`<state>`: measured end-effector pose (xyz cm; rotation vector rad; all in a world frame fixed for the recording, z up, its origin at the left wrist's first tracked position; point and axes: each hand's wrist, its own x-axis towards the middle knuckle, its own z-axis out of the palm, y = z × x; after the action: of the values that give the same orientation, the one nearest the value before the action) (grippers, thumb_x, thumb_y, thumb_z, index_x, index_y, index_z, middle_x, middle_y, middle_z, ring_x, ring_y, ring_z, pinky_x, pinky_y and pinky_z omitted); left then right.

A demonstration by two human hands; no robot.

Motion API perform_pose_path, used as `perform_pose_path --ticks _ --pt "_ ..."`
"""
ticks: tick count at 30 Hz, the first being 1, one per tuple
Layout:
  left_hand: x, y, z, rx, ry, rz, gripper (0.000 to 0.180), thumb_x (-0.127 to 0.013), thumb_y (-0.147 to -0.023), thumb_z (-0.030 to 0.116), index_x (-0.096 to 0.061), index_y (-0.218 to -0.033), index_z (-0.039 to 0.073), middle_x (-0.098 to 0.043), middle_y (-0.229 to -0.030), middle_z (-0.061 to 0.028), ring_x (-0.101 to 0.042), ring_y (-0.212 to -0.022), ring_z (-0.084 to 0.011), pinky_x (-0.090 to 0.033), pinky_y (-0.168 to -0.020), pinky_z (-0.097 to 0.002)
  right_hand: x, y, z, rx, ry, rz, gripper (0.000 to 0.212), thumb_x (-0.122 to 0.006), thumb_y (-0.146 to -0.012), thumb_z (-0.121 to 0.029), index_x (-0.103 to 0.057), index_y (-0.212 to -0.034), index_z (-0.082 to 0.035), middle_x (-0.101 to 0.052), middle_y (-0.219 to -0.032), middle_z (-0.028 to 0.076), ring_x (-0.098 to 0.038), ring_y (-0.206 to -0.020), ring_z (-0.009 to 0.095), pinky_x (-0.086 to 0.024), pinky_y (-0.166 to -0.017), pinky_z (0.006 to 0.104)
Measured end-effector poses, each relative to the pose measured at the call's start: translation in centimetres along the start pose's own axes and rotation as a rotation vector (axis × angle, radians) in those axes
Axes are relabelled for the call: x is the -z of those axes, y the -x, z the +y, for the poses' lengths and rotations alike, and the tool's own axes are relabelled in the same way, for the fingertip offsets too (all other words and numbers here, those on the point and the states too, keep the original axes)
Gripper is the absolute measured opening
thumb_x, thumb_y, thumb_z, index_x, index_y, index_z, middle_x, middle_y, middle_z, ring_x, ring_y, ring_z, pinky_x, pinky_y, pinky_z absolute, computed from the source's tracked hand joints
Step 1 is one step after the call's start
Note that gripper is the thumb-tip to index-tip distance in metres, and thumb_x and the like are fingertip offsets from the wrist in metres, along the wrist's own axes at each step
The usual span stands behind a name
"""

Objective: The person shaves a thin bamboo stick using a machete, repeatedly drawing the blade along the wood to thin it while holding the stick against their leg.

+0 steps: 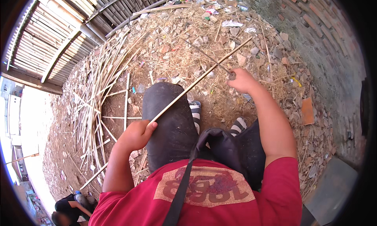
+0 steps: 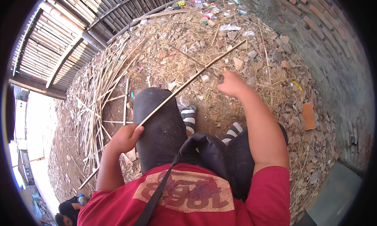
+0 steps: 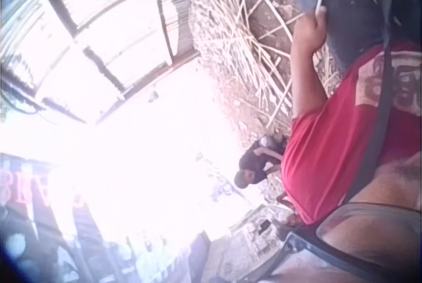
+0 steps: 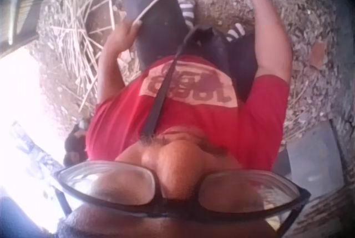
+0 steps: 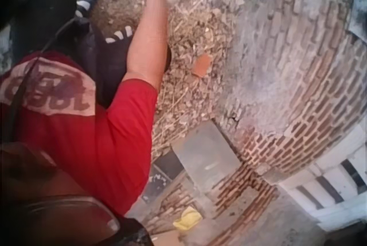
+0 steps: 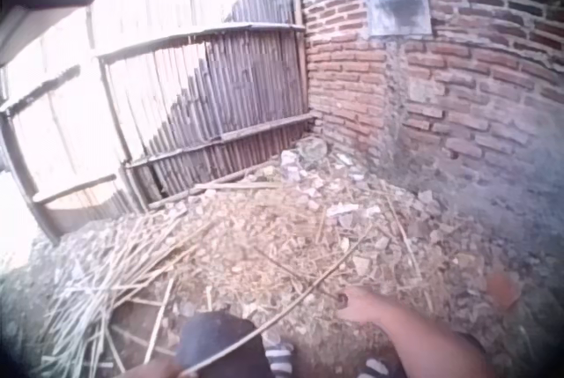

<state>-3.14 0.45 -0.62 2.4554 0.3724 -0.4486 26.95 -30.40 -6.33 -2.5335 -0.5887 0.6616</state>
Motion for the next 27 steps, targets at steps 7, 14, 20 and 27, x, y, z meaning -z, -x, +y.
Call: perform_pose_path --ticks 7,14,20,27 --pt "-0.2 0.0 0.1 -0.021 -0.091 0.016 0.053 -0.049 -0.106 0.043 -0.062 -0.084 -0.004 -0.064 -0.08 -0.0289 -0.061 -0.082 -0.0511 -0.046 -0.073 -0.0559 0.8 0.1 -0.9 0.05 0.029 -0.144 0.04 -0.073 -0.078 -0.028 -0.07 -0.105 0.002 -0.073 -0.088 0.019 -0.071 -0.087 0.036 -0.056 -0.08 0.0469" --pt "-0.4 0.4 1.0 -0.03 -0.153 0.069 0.051 -0.05 -0.105 0.042 -0.061 -0.081 -0.002 -0.063 -0.076 -0.0281 -0.061 -0.078 -0.051 -0.046 -0.071 -0.0557 1.1 0.3 1.5 -0.031 0.048 0.034 0.043 -0.069 -0.077 -0.027 -0.07 -0.108 0.003 -0.074 -0.099 0.022 -0.071 -0.092 0.036 -0.055 -0.084 0.0448" --pt "-1.0 0.0 -0.8 -0.098 -0.146 0.097 0.05 -0.052 -0.105 0.041 -0.061 -0.08 -0.002 -0.063 -0.075 -0.0275 -0.06 -0.076 -0.0508 -0.046 -0.068 -0.0554 1.7 1.1 -0.6 0.057 -0.135 -0.324 0.04 -0.08 -0.078 -0.032 -0.067 -0.095 0.002 -0.069 -0.079 0.011 -0.068 -0.069 0.022 -0.055 -0.065 0.0366" --pt "-0.9 0.5 0.8 -0.039 -0.122 0.12 0.05 -0.052 -0.105 0.042 -0.06 -0.081 -0.002 -0.064 -0.077 -0.0275 -0.062 -0.08 -0.0506 -0.047 -0.07 -0.0563 0.0 0.4 2.3 0.127 0.085 0.121 0.043 -0.078 -0.08 -0.034 -0.068 -0.098 0.004 -0.072 -0.083 0.013 -0.071 -0.08 0.03 -0.055 -0.073 0.0434"
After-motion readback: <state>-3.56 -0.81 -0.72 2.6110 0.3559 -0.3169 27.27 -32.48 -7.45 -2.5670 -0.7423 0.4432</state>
